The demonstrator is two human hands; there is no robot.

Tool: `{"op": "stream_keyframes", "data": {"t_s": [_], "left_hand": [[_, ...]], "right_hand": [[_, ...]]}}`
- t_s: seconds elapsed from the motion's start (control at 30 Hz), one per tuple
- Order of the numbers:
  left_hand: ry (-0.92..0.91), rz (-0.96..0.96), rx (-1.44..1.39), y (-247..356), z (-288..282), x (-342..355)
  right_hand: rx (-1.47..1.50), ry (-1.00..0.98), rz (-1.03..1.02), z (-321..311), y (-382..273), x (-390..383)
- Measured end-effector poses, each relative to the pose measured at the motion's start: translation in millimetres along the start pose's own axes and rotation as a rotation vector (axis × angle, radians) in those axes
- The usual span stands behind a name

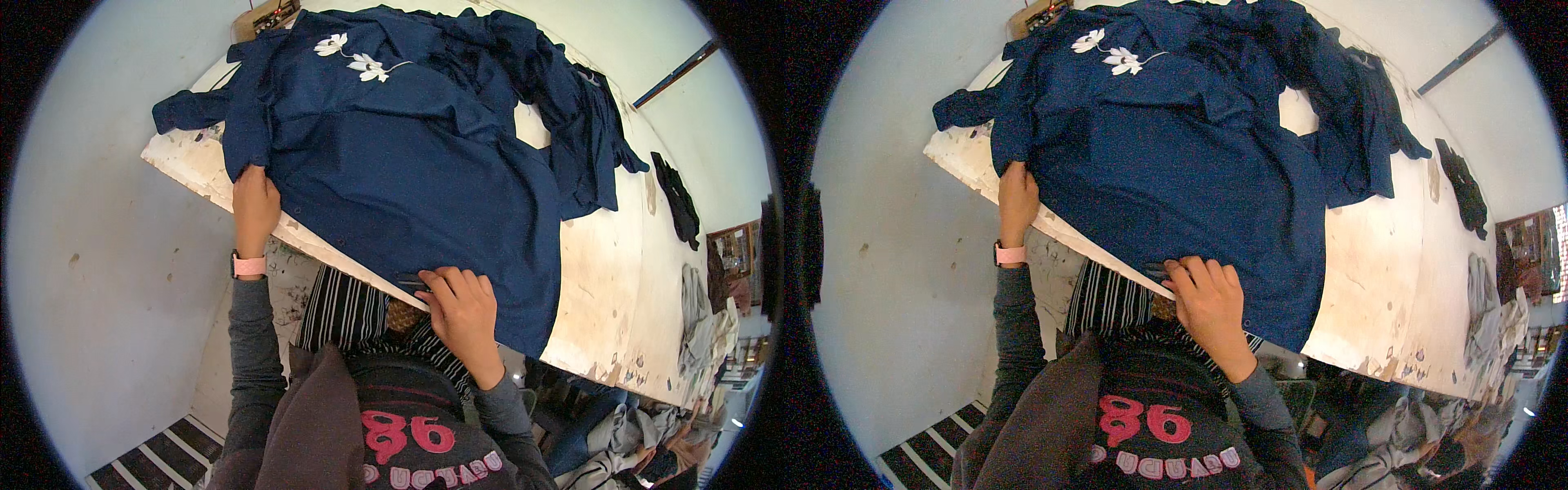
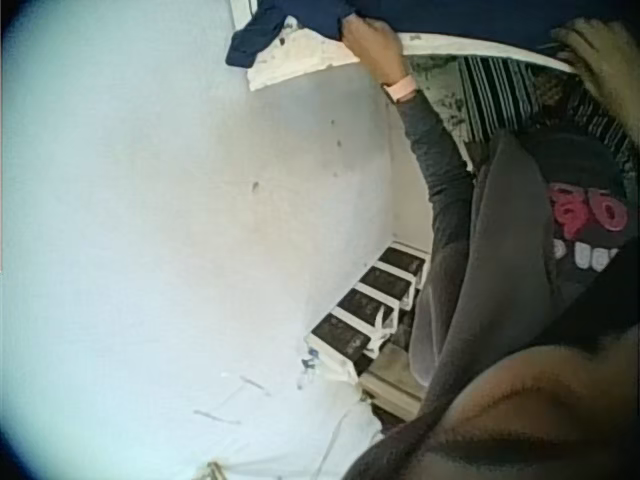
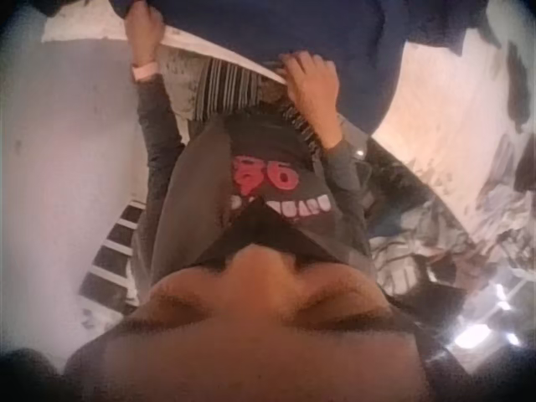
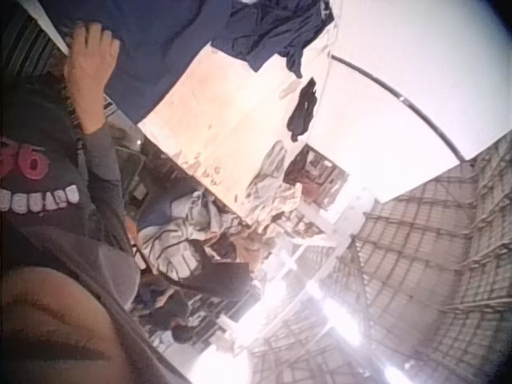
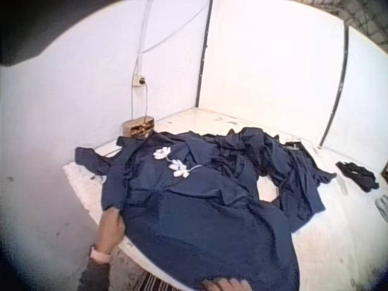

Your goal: The person uses a small blade to cut a dark blue garment laid on a table, repeatedly lifting and repositioning sections to access seams and edges. The person then cuts a black garment in a similar manner, handling each piece one at a time.

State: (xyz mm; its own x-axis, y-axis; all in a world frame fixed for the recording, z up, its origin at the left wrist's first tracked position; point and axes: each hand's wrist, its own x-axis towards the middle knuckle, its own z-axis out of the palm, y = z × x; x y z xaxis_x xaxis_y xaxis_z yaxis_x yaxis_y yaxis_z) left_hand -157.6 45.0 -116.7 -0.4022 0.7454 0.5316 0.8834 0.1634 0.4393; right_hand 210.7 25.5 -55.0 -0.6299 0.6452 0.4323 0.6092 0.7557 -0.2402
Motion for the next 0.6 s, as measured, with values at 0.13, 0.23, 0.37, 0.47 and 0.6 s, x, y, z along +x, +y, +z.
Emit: {"op": "stream_keyframes", "data": {"t_s": [0.13, 0.23, 0.37, 0.47, 0.6], "left_hand": [[-0.009, -0.064, 0.021, 9, -5, 0], [-0.038, -0.094, -0.066, 7, -9, 1], [0.142, -0.006, 0.111, 42, -43, -29], [0.075, -0.114, -0.062, 128, -72, -51], [-0.369, 0.346, -0.469, 182, -57, -95]], "right_hand": [[0.005, -0.022, 0.005, 5, -4, 6], [0.055, -0.042, 0.052, -4, 2, 3], [0.174, 0.050, 0.318, -49, 14, -18], [0.110, 0.025, 0.362, -63, 27, -43], [0.154, -0.006, 0.366, -59, 26, -57]]}}
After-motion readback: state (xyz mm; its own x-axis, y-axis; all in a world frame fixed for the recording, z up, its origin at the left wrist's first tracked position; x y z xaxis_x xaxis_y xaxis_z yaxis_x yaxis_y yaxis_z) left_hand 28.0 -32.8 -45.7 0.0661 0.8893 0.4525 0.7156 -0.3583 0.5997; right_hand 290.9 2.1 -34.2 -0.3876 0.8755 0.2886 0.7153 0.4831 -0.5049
